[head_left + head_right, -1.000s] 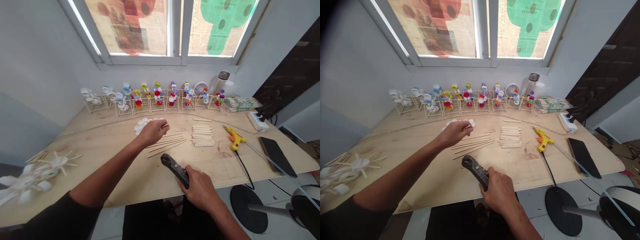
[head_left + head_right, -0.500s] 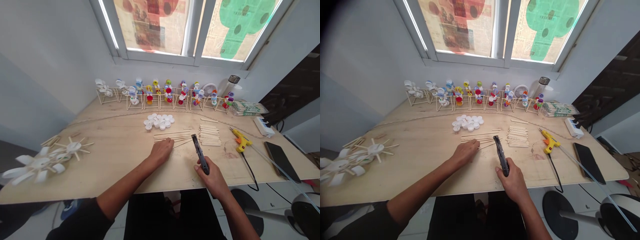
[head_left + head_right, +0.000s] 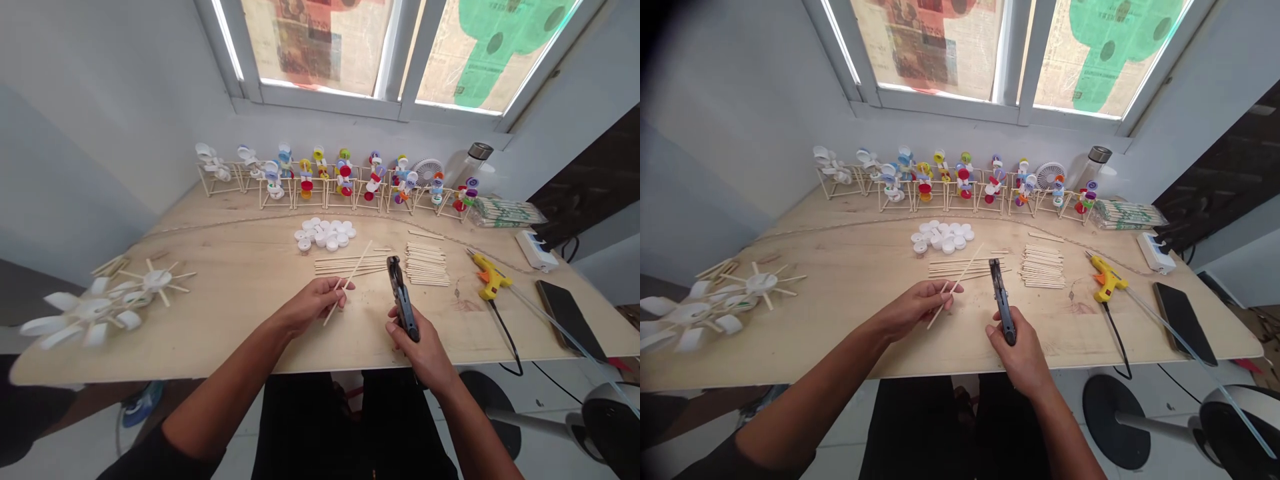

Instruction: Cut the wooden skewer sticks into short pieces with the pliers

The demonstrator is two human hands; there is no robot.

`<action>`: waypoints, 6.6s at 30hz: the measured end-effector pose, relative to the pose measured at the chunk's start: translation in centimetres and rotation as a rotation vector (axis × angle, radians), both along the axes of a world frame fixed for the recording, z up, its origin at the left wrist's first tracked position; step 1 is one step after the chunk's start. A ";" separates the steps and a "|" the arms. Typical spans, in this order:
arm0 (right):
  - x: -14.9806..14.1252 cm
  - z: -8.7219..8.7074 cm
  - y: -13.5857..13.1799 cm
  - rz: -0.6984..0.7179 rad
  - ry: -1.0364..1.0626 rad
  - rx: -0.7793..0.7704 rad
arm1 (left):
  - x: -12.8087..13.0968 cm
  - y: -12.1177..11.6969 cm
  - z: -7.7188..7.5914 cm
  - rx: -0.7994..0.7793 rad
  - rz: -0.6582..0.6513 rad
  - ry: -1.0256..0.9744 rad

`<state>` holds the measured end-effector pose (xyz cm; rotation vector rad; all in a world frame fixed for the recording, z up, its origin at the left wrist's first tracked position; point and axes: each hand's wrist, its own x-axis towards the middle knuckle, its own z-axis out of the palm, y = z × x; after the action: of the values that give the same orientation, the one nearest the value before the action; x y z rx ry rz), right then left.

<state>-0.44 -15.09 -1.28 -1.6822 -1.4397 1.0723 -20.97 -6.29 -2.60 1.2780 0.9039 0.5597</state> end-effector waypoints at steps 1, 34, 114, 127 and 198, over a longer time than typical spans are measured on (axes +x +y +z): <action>-0.2 0.1 -0.1 0.019 -0.012 -0.013 | -0.1 0.0 -0.1 -0.079 0.008 -0.064; -0.8 0.6 -1.5 0.078 -0.111 -0.013 | 0.3 -4.2 -3.2 0.635 0.339 0.425; -0.5 1.9 -3.0 0.223 -0.123 -0.055 | 2.4 -0.9 10.7 0.717 -0.738 0.891; -0.3 1.2 -3.0 0.197 -0.077 -0.061 | 3.6 1.2 10.7 0.463 -0.909 0.847; -1.8 -1.6 -3.1 0.111 -0.137 0.008 | 5.6 3.6 10.7 0.311 -1.142 0.941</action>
<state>-2.26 -18.23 -2.84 -1.7156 -1.6383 1.0258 -15.38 -2.73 8.10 2.1128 0.6434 -0.9094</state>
